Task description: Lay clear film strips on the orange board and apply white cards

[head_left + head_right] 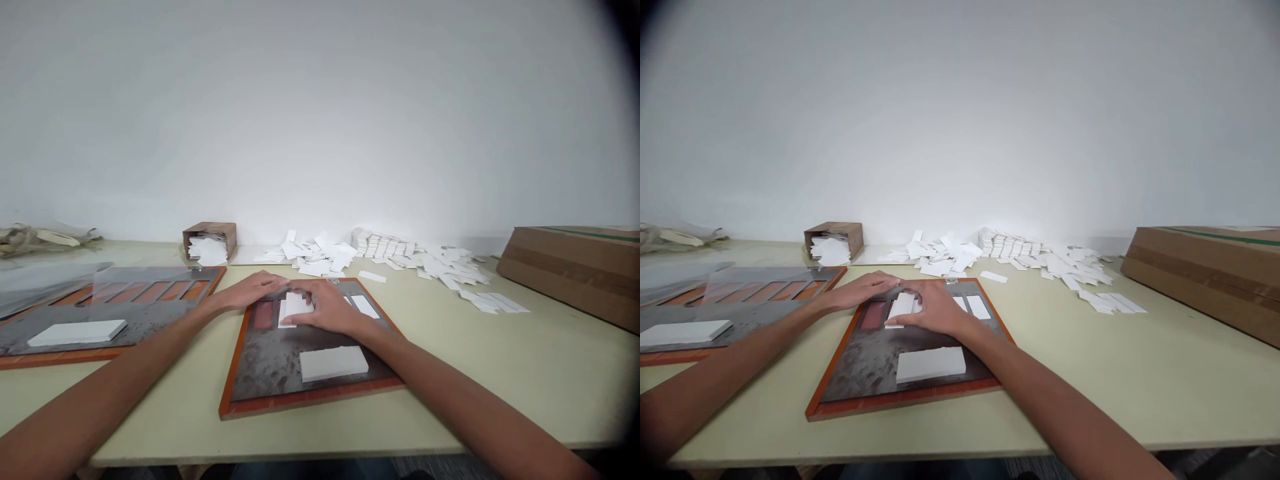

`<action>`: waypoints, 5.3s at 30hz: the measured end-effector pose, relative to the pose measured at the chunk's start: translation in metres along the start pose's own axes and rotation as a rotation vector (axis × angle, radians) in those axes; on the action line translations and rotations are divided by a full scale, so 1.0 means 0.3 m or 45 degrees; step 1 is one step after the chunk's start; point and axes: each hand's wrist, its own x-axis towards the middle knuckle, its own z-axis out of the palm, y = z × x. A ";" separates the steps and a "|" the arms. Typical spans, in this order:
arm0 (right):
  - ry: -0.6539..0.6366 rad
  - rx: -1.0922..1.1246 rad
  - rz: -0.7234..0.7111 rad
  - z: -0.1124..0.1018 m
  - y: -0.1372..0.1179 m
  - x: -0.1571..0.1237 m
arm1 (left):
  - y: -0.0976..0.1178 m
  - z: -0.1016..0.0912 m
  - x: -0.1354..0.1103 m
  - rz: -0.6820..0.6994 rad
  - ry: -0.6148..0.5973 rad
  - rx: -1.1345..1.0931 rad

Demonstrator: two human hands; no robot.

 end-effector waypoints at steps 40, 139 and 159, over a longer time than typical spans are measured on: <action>0.348 0.446 0.391 -0.035 0.082 0.020 | 0.022 -0.017 -0.004 0.135 -0.367 0.044; -0.297 -0.296 -0.346 0.004 0.035 0.036 | -0.016 -0.128 -0.040 -0.113 -0.535 0.155; 0.733 0.141 0.068 -0.129 0.064 0.050 | 0.073 0.109 -0.010 0.106 -0.291 0.382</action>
